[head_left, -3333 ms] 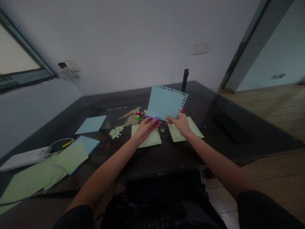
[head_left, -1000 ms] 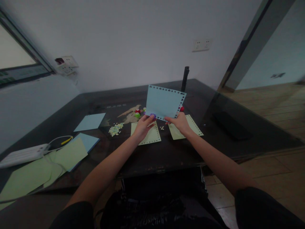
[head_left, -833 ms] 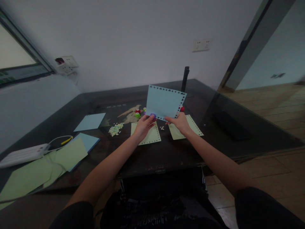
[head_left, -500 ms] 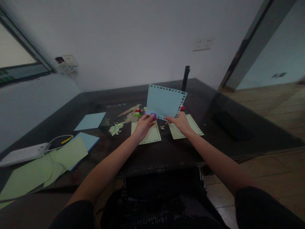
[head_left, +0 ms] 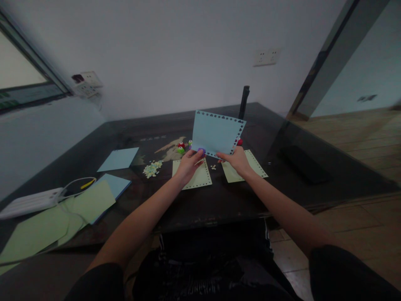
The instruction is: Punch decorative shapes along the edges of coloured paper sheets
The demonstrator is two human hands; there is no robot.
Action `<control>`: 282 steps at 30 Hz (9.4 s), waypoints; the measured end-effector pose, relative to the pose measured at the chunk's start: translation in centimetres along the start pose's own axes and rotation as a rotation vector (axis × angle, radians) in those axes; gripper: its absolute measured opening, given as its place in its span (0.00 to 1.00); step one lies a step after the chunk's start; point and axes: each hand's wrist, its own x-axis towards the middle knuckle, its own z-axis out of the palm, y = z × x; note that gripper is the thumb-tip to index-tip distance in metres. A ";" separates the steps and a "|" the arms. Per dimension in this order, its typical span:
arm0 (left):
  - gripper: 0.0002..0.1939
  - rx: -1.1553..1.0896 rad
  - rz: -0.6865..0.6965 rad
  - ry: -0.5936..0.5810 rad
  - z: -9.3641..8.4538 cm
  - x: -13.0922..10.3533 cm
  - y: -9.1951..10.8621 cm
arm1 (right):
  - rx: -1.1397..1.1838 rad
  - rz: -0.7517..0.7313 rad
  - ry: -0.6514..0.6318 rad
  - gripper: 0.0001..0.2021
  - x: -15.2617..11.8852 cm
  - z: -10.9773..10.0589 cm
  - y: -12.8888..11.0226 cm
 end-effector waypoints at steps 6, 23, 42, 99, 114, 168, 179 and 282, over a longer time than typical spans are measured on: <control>0.12 0.019 0.006 0.004 0.0 0.0 0.2 | 0.021 -0.010 -0.009 0.08 -0.1 0.0 -0.3; 0.12 0.024 0.014 0.017 0.2 -0.2 0.3 | 0.033 -0.004 -0.005 0.10 -0.1 -0.1 -0.2; 0.13 0.066 0.031 0.001 0.0 -0.1 0.2 | -0.001 -0.008 -0.022 0.08 -0.2 -0.1 -0.4; 0.13 0.055 0.063 0.006 0.6 -0.2 0.5 | 0.004 -0.017 -0.028 0.12 0.1 -0.5 0.6; 0.13 0.040 0.063 -0.036 2.4 -1.2 0.0 | -0.107 0.031 0.020 0.11 -1.9 -2.7 -0.4; 0.12 0.079 0.088 0.002 2.5 -1.4 -1.0 | -0.120 0.038 0.028 0.08 -2.9 -2.6 -0.3; 0.11 0.009 0.128 -0.004 3.2 -1.4 -1.2 | -0.116 0.028 0.049 0.08 -2.7 -2.8 0.2; 0.31 0.918 0.306 -0.294 0.3 -0.9 -1.8 | -0.017 0.045 0.111 0.09 -1.8 -4.1 1.3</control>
